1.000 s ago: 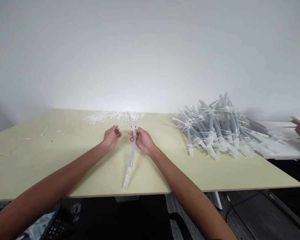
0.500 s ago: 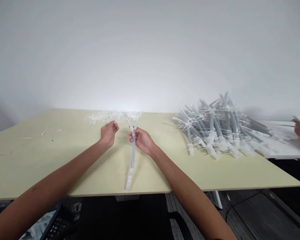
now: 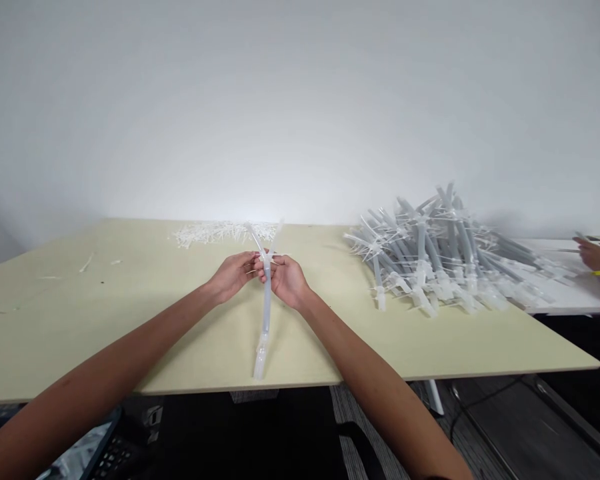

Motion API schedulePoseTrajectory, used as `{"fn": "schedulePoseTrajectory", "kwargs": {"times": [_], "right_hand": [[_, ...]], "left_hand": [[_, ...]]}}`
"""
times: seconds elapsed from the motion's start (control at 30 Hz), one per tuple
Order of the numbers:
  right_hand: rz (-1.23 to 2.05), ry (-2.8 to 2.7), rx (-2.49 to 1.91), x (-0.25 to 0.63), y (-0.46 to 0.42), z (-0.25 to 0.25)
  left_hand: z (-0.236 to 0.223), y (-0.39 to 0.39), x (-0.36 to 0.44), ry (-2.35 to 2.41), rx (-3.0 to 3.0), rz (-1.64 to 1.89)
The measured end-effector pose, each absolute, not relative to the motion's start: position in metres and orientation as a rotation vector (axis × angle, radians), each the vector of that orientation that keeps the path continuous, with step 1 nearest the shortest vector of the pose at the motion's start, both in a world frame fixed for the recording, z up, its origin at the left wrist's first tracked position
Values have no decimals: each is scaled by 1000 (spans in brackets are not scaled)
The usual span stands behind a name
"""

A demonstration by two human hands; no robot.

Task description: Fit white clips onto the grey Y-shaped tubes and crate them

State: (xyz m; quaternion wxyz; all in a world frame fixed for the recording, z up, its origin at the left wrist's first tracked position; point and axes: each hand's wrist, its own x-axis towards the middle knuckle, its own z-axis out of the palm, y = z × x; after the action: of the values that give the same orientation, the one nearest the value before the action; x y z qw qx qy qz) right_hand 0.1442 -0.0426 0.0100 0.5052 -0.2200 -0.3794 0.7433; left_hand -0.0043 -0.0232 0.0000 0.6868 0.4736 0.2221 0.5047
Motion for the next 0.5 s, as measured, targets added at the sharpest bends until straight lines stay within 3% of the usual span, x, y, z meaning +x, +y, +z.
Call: {"fn": "schedulePoseTrajectory", "kwargs": {"times": [0.5], "right_hand": [[1477,-1052,-590,141,-44,13]], "left_hand": [[16,-36,-6,493,1264,1083]]}}
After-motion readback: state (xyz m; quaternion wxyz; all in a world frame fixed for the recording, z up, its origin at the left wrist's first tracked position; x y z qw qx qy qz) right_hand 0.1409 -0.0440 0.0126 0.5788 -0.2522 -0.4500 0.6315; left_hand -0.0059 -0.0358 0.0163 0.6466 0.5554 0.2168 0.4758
